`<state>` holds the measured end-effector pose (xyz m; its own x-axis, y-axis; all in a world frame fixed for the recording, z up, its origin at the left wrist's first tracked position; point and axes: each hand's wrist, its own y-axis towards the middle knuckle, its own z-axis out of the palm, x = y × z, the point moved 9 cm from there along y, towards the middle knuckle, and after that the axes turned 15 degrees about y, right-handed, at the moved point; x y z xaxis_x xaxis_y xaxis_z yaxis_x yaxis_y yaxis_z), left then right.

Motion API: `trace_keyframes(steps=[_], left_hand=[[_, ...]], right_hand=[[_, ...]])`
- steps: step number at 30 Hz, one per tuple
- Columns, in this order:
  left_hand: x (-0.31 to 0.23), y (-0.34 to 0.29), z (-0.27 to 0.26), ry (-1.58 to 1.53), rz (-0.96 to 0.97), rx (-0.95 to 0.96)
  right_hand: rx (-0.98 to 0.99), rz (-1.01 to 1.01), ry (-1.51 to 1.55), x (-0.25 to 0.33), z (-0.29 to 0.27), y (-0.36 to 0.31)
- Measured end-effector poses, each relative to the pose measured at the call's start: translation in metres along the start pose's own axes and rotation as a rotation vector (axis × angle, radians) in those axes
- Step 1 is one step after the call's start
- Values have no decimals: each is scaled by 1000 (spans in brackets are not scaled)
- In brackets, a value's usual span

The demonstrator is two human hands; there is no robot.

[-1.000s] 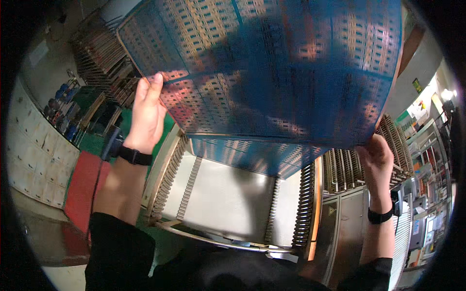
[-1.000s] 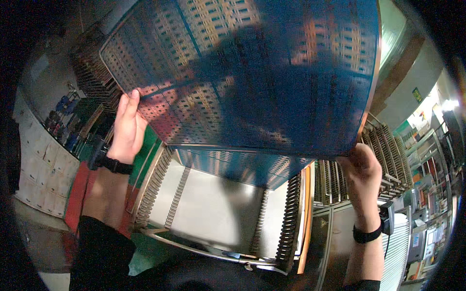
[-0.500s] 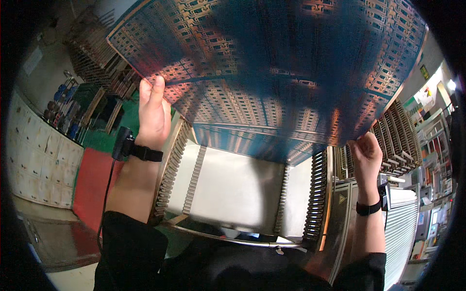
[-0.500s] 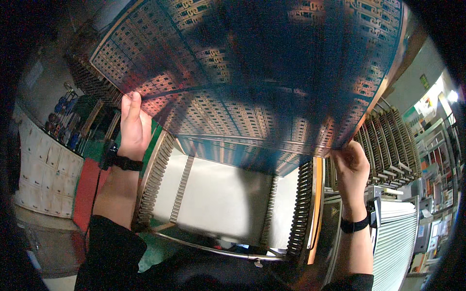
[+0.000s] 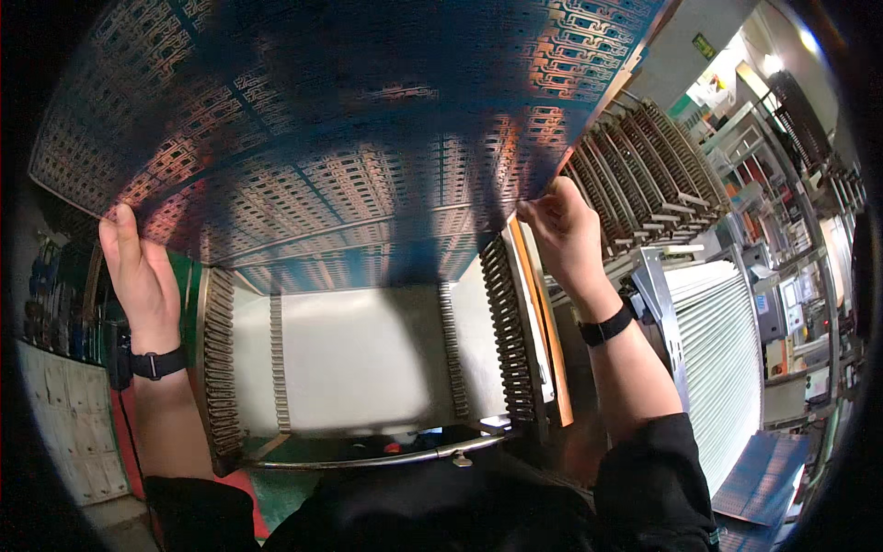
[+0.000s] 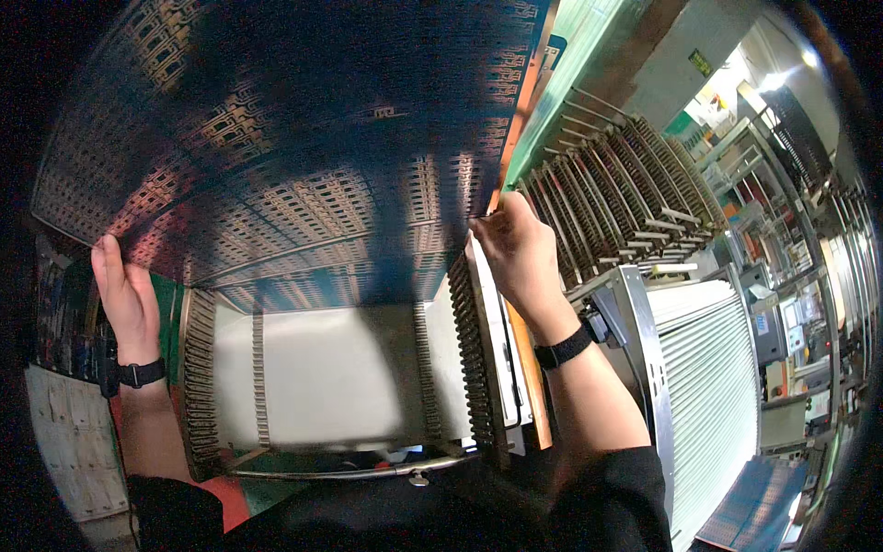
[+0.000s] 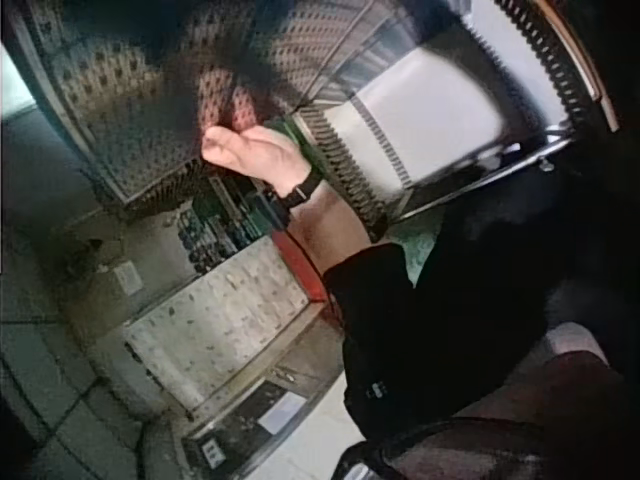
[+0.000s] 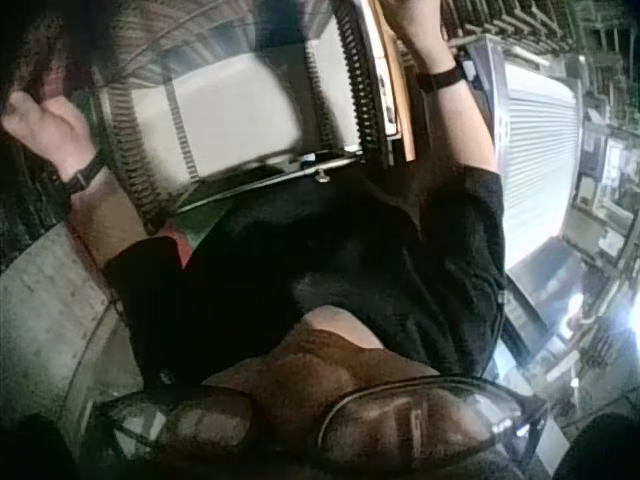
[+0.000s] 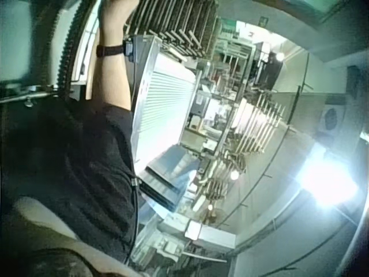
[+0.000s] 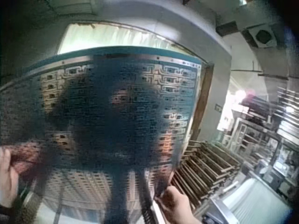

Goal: Inspecting circuit boards and filling out an industrial production tracking log.

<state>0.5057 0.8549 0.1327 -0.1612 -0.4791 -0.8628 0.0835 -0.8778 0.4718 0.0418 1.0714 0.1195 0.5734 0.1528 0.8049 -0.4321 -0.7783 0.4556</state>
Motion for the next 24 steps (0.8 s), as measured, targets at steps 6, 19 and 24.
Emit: trace_keyframes(steps=[6,19,24], left_hand=[[14,0,-1,62,-69,19],[0,-3,22,-29,-4,99],[-25,10,30,-92,15,109]], right_hand=[[30,63,26,-24,1,-9],[-112,-52,69,-26,-18,-15],[-24,64,355,14,-37,-3]])
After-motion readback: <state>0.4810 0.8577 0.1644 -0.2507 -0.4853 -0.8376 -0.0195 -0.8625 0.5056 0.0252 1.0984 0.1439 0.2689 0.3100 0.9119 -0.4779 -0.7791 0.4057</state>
